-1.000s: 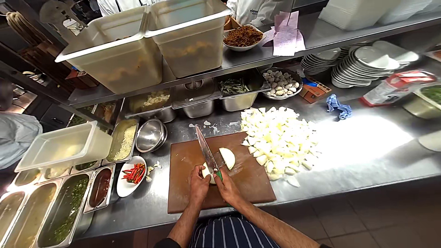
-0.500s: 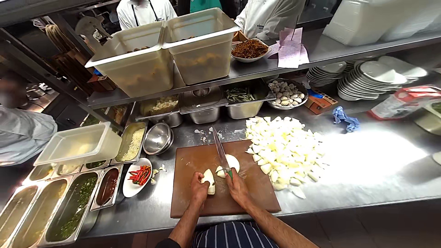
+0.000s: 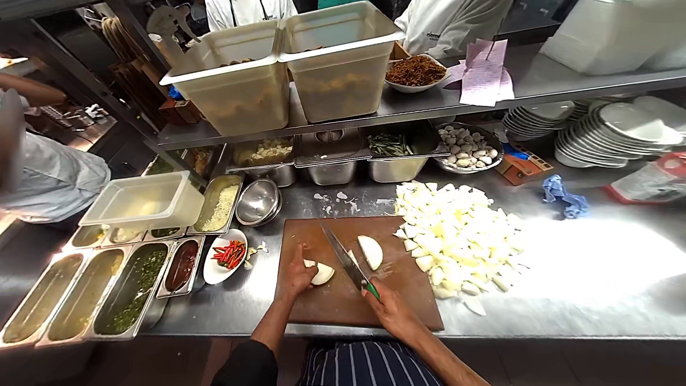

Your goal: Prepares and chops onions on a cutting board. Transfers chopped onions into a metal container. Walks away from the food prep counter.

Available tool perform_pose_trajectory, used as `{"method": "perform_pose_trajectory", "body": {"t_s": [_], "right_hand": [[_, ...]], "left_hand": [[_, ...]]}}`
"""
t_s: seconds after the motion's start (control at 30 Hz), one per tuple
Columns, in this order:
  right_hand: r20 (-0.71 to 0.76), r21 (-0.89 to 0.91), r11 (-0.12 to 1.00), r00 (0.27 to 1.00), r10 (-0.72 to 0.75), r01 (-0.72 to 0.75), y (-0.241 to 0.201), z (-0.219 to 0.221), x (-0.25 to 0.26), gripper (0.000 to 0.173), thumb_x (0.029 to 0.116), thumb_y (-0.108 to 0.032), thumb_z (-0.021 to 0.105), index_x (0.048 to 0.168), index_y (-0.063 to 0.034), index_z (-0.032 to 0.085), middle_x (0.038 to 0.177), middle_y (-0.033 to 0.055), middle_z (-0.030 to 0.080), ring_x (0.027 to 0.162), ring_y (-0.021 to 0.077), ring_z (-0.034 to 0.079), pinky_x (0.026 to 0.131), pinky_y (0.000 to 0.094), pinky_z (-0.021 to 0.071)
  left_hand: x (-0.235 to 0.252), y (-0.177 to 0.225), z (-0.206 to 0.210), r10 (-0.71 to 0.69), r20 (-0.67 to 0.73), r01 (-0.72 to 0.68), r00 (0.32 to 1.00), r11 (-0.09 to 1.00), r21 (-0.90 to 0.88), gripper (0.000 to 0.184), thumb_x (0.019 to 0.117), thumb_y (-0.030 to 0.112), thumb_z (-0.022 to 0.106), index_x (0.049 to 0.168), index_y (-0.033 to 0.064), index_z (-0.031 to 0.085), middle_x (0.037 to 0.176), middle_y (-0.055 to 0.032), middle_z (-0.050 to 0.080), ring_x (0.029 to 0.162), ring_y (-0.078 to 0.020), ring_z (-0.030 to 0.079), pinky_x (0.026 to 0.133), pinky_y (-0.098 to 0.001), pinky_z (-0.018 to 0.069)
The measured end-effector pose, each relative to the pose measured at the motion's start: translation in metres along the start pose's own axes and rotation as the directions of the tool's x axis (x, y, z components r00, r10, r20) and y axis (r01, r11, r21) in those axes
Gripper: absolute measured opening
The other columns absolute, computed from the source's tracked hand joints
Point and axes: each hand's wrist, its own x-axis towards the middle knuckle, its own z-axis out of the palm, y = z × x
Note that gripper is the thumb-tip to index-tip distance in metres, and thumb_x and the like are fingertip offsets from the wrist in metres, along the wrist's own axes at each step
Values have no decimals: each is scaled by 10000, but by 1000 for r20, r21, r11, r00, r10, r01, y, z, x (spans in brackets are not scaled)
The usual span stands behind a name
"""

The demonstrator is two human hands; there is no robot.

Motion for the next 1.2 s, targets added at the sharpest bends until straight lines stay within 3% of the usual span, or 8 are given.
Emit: {"method": "perform_pose_trajectory", "body": {"t_s": [0.17, 0.27, 0.3, 0.47, 0.7, 0.87, 1.0, 1.2], "right_hand": [[139, -207, 978, 989, 54, -24, -7, 8, -13, 398, 1047, -464, 448, 1195, -121, 588, 907, 131, 673, 867, 320, 689, 766, 542, 550], [150, -286, 958, 987, 58, -13, -10, 9, -12, 399, 1058, -463, 418, 1207, -130, 580, 915, 132, 683, 886, 331, 699, 777, 544, 554], [151, -316, 949, 986, 63, -12, -13, 9, -12, 401, 1061, -463, 407, 1211, -132, 577, 921, 134, 686, 897, 334, 701, 783, 545, 555], [122, -488, 872, 992, 29, 34, -38, 4, -19, 389, 1076, -431, 355, 1256, -140, 541, 896, 137, 706, 888, 357, 728, 757, 542, 575], [210, -590, 805, 953, 217, -53, -70, -7, -26, 351, 1074, -337, 382, 1329, -128, 502, 1035, 188, 708, 1005, 404, 711, 815, 577, 569], [160, -513, 857, 975, 156, -53, -41, 27, 6, 381, 1083, -370, 369, 1325, -116, 518, 1042, 189, 713, 1005, 400, 717, 828, 575, 576], [185, -422, 905, 982, 24, 57, -22, 18, 13, 394, 1082, -415, 368, 1283, -118, 530, 960, 166, 701, 942, 371, 716, 811, 558, 570], [306, -514, 857, 941, 146, 34, -87, -17, -19, 379, 1084, -360, 395, 1329, -92, 503, 1035, 202, 694, 1020, 405, 699, 848, 580, 557]], "left_hand": [[-28, -33, 6, 83, 80, -68, 993, 982, -176, 342, 929, 99, 641, 1271, 107, 616, 1242, -166, 651, 866, -275, 746, 715, -462, 656], [-34, -48, 12, 296, 91, -306, 951, 944, 125, 444, 872, 229, 727, 1311, 176, 687, 1340, -127, 622, 1211, -222, 617, 1042, -398, 525], [-35, -51, 15, 342, 87, -353, 936, 909, 221, 480, 855, 279, 744, 1323, 192, 690, 1321, -136, 627, 1232, -243, 599, 1079, -409, 492], [-36, -32, 23, 281, 91, -294, 955, 876, 381, 544, 857, 439, 718, 1323, 160, 684, 1296, -132, 644, 1209, -256, 629, 1063, -434, 513], [-23, -21, 19, 242, 184, -295, 953, 881, 369, 518, 869, 482, 708, 1215, 97, 718, 1231, -132, 685, 1205, -266, 631, 1078, -447, 488], [-22, -28, 16, 244, 208, -304, 947, 889, 342, 453, 901, 340, 715, 1315, 157, 696, 1314, -144, 644, 1257, -269, 597, 1105, -437, 472], [-31, -34, 3, 304, 183, -351, 935, 869, 349, 356, 905, 110, 683, 1258, 122, 723, 1378, -145, 609, 1304, -267, 569, 1125, -408, 463], [-28, -29, -1, 327, 156, -362, 932, 834, 416, 326, 926, 120, 665, 1247, 114, 723, 1367, -144, 626, 1303, -277, 578, 1138, -428, 450]]}}
